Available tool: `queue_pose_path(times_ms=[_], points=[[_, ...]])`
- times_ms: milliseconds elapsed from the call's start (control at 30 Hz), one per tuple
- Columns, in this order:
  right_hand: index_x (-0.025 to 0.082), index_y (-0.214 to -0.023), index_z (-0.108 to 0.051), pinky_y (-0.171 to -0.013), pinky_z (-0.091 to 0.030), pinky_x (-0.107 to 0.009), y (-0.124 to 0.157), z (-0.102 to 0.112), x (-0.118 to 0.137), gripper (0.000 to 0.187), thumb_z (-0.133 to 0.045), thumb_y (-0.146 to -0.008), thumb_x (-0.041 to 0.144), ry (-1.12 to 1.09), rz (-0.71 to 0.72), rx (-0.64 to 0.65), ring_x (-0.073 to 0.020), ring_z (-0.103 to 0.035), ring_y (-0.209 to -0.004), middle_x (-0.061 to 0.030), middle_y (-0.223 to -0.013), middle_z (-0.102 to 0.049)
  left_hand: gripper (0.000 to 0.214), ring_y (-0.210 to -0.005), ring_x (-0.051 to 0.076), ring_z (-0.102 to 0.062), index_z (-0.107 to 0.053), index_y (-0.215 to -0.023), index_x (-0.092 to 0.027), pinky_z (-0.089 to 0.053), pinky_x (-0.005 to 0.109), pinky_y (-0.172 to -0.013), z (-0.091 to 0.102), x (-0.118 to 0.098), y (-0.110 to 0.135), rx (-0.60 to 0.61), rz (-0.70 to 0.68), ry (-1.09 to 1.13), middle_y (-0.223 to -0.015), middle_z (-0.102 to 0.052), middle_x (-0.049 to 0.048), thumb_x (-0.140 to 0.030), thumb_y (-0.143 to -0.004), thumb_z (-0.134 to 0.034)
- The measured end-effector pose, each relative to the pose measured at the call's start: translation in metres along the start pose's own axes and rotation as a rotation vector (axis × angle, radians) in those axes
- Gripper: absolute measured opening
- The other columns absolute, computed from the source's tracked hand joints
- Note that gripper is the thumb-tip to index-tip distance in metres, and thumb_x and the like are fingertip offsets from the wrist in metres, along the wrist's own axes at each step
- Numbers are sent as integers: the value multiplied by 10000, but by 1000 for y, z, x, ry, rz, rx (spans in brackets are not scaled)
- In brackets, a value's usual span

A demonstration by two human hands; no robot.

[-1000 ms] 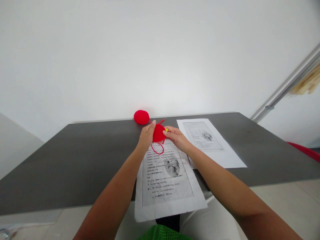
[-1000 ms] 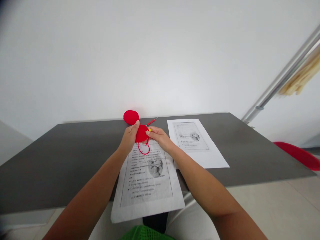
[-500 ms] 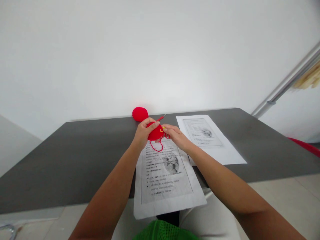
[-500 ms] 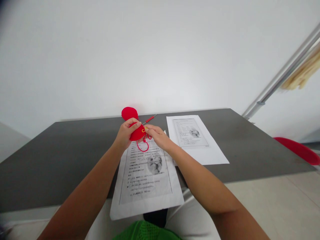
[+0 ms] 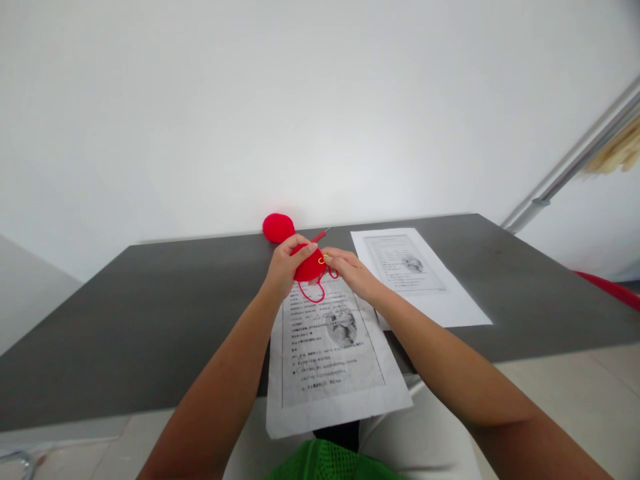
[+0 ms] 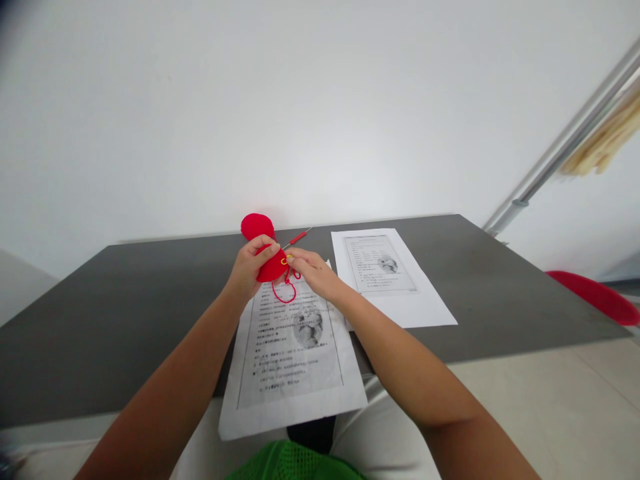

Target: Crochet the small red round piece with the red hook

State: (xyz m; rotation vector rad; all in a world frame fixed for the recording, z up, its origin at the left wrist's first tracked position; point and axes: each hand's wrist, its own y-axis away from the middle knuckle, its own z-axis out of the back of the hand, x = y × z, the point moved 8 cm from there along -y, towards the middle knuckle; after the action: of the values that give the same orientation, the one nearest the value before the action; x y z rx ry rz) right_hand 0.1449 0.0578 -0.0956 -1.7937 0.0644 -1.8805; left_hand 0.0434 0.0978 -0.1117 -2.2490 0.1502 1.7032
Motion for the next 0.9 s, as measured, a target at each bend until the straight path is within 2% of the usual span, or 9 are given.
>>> queue_pose_path(times_ms=[267, 900], points=[[185, -691, -501, -663, -386, -242, 0, 1, 1, 192, -419, -841, 273, 19, -11, -12, -118, -492, -649, 20, -650, -499, 268, -483, 62, -491, -568, -681, -166, -382, 173, -477, 2, -1, 0, -16, -20, -9, -564, -553, -58, -351, -650, -760], [187, -703, -514, -708, -398, -255, 0, 2, 1, 179, -411, -839, 239, 33, -8, -36, -130, -502, -683, 15, -678, -524, 256, -503, 70, -473, -582, -679, -170, -369, 188, -500, 2, -8, 1, -31, -96, -135, -580, -550, -51, -371, -664, -740]])
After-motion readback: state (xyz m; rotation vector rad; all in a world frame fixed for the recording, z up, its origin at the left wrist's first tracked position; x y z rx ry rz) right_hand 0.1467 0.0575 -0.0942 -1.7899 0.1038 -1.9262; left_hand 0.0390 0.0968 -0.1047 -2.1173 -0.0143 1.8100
